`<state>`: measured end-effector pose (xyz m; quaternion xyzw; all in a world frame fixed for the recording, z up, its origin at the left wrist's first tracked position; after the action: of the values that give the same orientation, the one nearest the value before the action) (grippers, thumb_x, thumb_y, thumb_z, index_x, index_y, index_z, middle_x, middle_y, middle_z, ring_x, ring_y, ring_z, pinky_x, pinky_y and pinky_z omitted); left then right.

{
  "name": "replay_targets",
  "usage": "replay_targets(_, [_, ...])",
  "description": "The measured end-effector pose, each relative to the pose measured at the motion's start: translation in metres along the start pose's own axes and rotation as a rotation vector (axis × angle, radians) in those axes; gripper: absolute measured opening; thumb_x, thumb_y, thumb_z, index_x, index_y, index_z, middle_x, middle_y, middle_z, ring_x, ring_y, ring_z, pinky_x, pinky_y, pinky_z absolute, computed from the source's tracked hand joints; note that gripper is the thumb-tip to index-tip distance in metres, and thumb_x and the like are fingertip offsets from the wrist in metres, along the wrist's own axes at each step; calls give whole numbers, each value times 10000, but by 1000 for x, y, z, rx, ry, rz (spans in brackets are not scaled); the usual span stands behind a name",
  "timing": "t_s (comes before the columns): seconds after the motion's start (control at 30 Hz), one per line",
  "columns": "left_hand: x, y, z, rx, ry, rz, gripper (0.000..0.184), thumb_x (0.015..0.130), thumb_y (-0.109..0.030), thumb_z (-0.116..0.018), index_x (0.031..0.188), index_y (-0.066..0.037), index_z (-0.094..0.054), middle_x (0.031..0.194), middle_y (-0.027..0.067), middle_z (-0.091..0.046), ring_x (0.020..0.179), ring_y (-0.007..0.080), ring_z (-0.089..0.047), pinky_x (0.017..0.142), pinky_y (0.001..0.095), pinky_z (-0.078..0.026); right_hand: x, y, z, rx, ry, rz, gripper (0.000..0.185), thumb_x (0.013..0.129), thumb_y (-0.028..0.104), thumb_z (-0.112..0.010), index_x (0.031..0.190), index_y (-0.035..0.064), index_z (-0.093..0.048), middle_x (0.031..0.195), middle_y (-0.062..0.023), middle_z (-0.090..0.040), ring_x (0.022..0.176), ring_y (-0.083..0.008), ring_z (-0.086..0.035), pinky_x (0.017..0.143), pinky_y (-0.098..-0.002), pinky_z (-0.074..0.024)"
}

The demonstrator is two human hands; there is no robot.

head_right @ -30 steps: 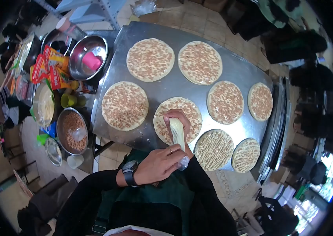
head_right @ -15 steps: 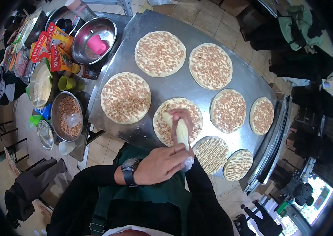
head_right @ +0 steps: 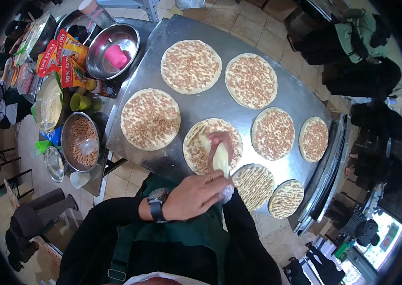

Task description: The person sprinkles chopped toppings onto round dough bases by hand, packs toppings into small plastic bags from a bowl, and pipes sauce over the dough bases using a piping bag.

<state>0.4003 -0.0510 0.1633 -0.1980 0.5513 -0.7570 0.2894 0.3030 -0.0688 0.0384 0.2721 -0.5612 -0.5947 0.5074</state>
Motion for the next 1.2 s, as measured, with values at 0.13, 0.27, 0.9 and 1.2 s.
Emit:
replay_targets(0.13, [-14, -6, -4, -41, 56, -17, 300, 793, -77, -548, 1084, -39, -484, 1015, 117, -513, 843, 317, -556, 673, 403, -455, -40, -5, -10, 165, 93, -88, 289, 939, 276, -460, 788, 30, -445, 773, -93, -507, 777, -185, -542, 743, -314, -441])
replay_targets(0.27, [-4, -1, -3, 8, 13, -25, 289, 792, -73, -543, 1073, -40, -485, 1006, 116, -513, 835, 316, -557, 673, 400, -457, -11, -17, 4, 62, 17, -2, 314, 947, 302, -436, 811, 20, -455, 778, -93, -507, 777, -183, -537, 749, -311, -435])
replay_targets(0.9, [10, 0, -9, 31, 61, -5, 263, 807, -87, -529, 1059, -33, -477, 1011, 118, -505, 843, 316, -550, 673, 399, -456, 13, -6, 27, -78, -123, 99, 223, 931, 159, -462, 757, 20, -477, 730, -89, -531, 679, -179, -532, 650, -274, -430])
replay_targets(1.2, [-5, -9, -24, -43, 106, -65, 272, 828, -110, -518, 1086, -32, -477, 1037, 121, -514, 864, 306, -557, 693, 397, -468, -45, -7, 18, 36, 28, -28, 246, 930, 219, -456, 771, 33, -481, 701, -84, -536, 633, -184, -536, 620, -301, -433])
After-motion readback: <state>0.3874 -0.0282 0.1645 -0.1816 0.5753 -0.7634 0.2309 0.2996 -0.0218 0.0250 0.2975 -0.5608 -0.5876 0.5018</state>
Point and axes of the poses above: each hand's wrist, its own x-axis towards the middle knuckle, its own z-axis out of the back of the hand, y = z × x, the point moved 5 cm from there along x, towards the middle knuckle
